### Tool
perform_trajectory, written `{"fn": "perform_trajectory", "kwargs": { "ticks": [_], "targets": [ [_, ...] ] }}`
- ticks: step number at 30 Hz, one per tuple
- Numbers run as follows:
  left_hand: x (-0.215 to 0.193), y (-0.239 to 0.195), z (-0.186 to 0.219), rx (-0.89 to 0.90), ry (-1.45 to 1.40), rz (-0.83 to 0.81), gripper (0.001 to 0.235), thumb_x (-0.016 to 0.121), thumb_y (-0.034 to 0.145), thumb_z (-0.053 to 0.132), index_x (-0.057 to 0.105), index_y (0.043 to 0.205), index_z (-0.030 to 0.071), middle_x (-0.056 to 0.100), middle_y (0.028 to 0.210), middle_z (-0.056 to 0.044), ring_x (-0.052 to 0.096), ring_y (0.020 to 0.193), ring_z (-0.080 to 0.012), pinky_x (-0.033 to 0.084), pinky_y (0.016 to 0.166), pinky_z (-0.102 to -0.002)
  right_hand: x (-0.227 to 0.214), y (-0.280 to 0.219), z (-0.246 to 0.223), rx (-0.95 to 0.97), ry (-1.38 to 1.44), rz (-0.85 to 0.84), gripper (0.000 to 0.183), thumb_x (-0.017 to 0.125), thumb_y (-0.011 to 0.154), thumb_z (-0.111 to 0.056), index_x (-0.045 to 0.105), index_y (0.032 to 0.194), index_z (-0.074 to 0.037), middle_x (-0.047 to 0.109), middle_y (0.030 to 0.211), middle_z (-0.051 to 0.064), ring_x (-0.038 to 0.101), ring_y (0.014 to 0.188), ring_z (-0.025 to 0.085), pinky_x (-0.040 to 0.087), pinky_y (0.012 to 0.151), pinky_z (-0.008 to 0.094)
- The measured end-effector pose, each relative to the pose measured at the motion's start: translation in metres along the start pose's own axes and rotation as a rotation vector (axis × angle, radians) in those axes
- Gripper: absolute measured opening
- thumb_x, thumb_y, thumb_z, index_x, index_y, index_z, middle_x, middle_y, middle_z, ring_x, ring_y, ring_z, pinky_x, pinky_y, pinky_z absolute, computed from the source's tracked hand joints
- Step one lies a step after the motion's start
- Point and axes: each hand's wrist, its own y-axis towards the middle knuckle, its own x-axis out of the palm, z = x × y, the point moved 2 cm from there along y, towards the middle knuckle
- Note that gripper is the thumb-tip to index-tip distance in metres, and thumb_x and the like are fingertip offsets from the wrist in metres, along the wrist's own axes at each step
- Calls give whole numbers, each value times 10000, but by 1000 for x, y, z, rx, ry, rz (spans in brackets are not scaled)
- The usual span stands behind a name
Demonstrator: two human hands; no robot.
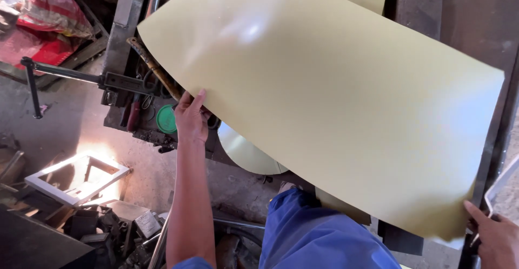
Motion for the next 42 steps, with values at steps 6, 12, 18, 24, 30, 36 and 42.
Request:
{"fn": "perform_trajectory", "kwargs": {
  "ticks": [6, 12, 18, 24, 30, 36, 42],
  "targets": [
    [44, -53, 53, 293, -3, -173, 297, 725, 952, 65, 700, 1242, 8, 746, 1107, -36, 702, 954, -108, 572, 803, -247, 0, -22, -24, 192, -65, 14, 301, 742, 1042, -240, 652, 1048, 47, 709, 989, 128, 702, 820, 284, 576, 636, 478],
    [30, -92, 92, 620, 239, -202, 112, 741, 1023, -14, 718, 1130, -34, 676, 1049, 20, 580, 948, -51, 469, 834, -192, 11, -42, -35, 207, -118, 143, 299, 815, 954, -262, 690, 984, 8, 664, 882, 126, 619, 693, 261, 507, 565, 452],
    [-25, -115, 123, 785, 187, -265, 147, 631, 1082, -132, 697, 1197, -67, 723, 1139, -84, 626, 943, -103, 510, 880, -209, 65, -49, -60, 121, -180, 82, 381, 881, 838, -300, 687, 904, 22, 621, 779, 72, 544, 637, 174, 434, 518, 379],
    [-69, -90, 128, 605, 216, -311, 201, 579, 1102, -66, 635, 1294, -50, 692, 1214, -115, 641, 1018, -157, 541, 884, -263, 125, -58, -132, 65, -120, 47, 313, 867, 804, -222, 720, 969, 0, 690, 833, 80, 613, 685, 164, 486, 565, 356],
    [-32, -51, 120, 457, 264, -278, 276, 525, 1121, -3, 573, 1391, -37, 661, 1289, -149, 658, 1093, -212, 574, 888, -317, 181, -49, -198, -25, -173, -42, 363, 904, 775, -229, 711, 937, 32, 697, 802, 75, 632, 672, 157, 502, 584, 355],
    [-165, 26, 57, 299, 331, -233, 359, 469, 1141, 57, 510, 1488, -27, 631, 1364, -184, 677, 1167, -268, 608, 892, -371, 183, -52, -223, -159, -357, -76, 336, 906, 755, -266, 707, 875, -23, 715, 746, 58, 661, 667, 128, 529, 615, 333],
    [-195, 76, 11, -17, 388, -111, 487, 518, 1069, 205, 462, 1552, 169, 611, 1351, -80, 657, 1077, -250, 280, 611, -428, 183, -45, -214, -71, -327, -77, 403, 923, 771, -268, 670, 882, 26, 672, 767, 96, 606, 662, 161, 499, 582, 382]
  ]
}}
